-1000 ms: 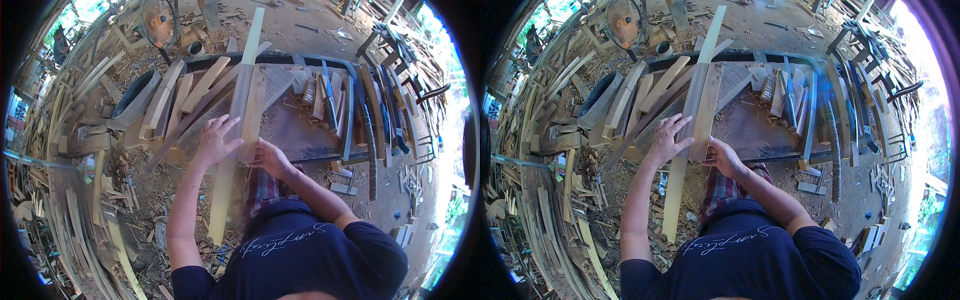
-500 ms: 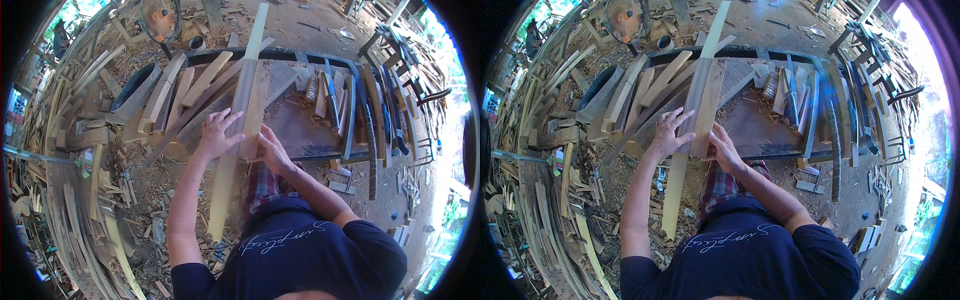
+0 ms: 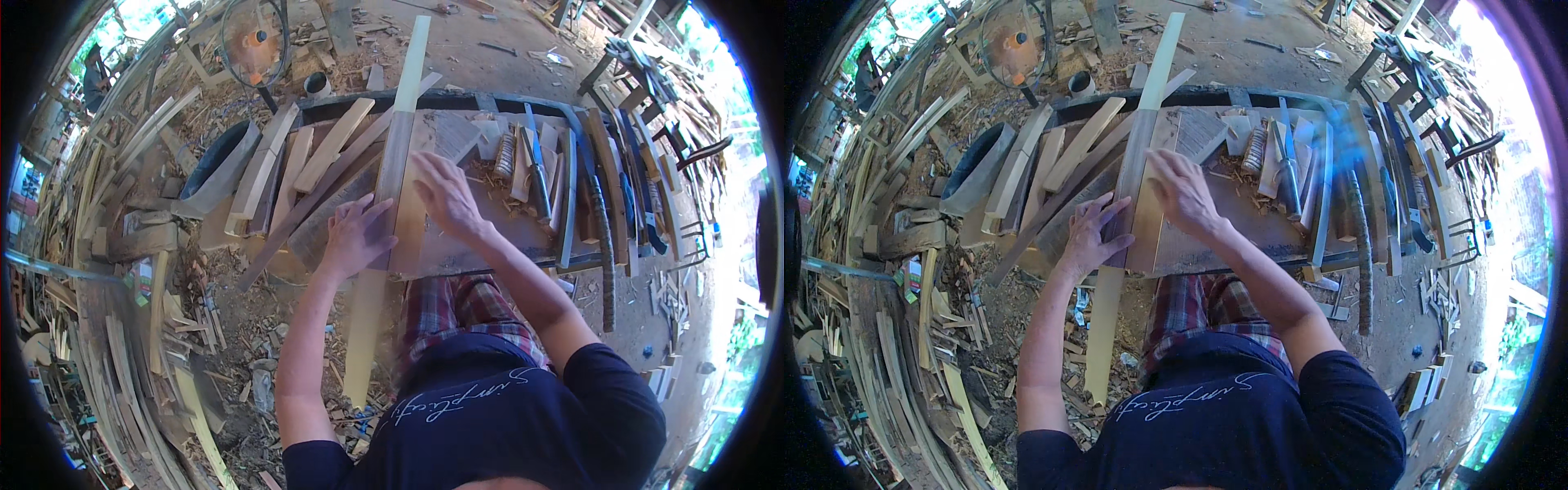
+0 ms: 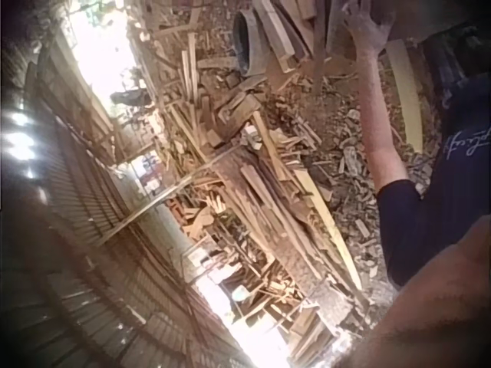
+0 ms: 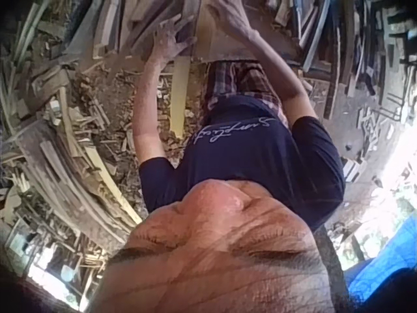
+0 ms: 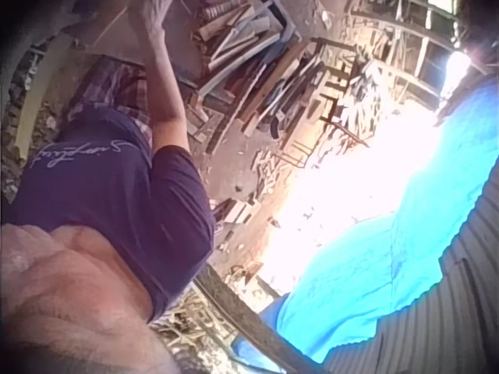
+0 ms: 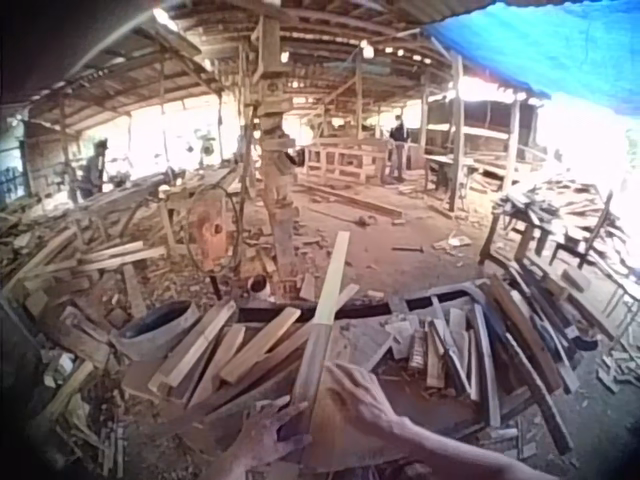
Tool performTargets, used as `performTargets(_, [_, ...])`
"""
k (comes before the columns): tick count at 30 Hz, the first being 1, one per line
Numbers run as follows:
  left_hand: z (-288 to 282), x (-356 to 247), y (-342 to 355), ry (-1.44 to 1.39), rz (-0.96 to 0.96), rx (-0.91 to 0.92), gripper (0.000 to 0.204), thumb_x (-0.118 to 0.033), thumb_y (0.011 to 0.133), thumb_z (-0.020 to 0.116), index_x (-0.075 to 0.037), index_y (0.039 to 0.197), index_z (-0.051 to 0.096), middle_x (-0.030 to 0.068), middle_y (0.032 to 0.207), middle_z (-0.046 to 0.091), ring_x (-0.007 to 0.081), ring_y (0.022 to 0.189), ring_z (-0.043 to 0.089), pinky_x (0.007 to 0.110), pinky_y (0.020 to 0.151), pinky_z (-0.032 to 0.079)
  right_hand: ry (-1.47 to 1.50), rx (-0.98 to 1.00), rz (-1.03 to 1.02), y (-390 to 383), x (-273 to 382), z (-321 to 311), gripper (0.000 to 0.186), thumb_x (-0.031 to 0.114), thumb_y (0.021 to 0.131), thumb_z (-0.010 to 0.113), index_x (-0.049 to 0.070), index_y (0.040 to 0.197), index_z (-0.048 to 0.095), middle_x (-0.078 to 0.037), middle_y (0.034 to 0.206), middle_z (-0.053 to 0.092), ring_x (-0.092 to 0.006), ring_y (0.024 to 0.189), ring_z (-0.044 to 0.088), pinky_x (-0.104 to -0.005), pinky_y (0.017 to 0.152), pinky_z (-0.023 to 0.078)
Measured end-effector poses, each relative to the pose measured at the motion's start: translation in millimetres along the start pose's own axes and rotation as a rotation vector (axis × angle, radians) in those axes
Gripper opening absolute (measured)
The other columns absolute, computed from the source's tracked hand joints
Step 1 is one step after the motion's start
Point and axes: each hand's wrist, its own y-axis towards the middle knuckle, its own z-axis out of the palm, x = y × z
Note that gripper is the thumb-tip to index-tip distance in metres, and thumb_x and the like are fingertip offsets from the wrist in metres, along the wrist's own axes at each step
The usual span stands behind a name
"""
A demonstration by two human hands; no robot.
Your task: Cutting pieces of wood using a hand saw at a workbench in a woodworking workshop.
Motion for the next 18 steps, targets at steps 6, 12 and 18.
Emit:
performTargets(6, [-2, -2, 0, -0.014, 0.005, 0.000, 0.067, -0.042, 0.076, 0.076, -0.029, 0.138, 0.053, 0.0089, 0.144, 0.044, 0.0328, 0.128, 0.039, 0.052, 0.107, 0.030, -0.053, 0.305, -0.185, 19, -17, 22, 0.045, 0.022, 0.088, 0.064, 0.000, 0.127, 0.056, -0.016, 0.132, 0.052, -0.0294, 0.126, 0.047, -0.0436, 0.103, 0.036])
performTargets(12, [-7, -5, 6, 0.021, 0.013, 0.013, 0.066, -0.043, 0.076, 0.076, -0.028, 0.136, 0.054, 0.0102, 0.143, 0.044, 0.0328, 0.127, 0.039, 0.051, 0.106, 0.031, -0.038, 0.276, -0.163, 20, -18, 25, 0.047, 0.023, 0.087, 0.064, -0.004, 0.125, 0.057, -0.016, 0.132, 0.053, -0.0283, 0.128, 0.045, -0.0436, 0.104, 0.035])
performTargets(18, [-11, 2, 24, 0.085, 0.063, 0.067, 0.070, -0.043, 0.078, 0.073, -0.029, 0.141, 0.046, 0.0090, 0.145, 0.038, 0.0350, 0.130, 0.035, 0.052, 0.108, 0.029, -0.050, 0.305, -0.165, 28, -19, 24, 0.045, 0.020, 0.085, 0.065, -0.003, 0.123, 0.058, -0.016, 0.123, 0.057, -0.0293, 0.122, 0.050, -0.0423, 0.101, 0.038])
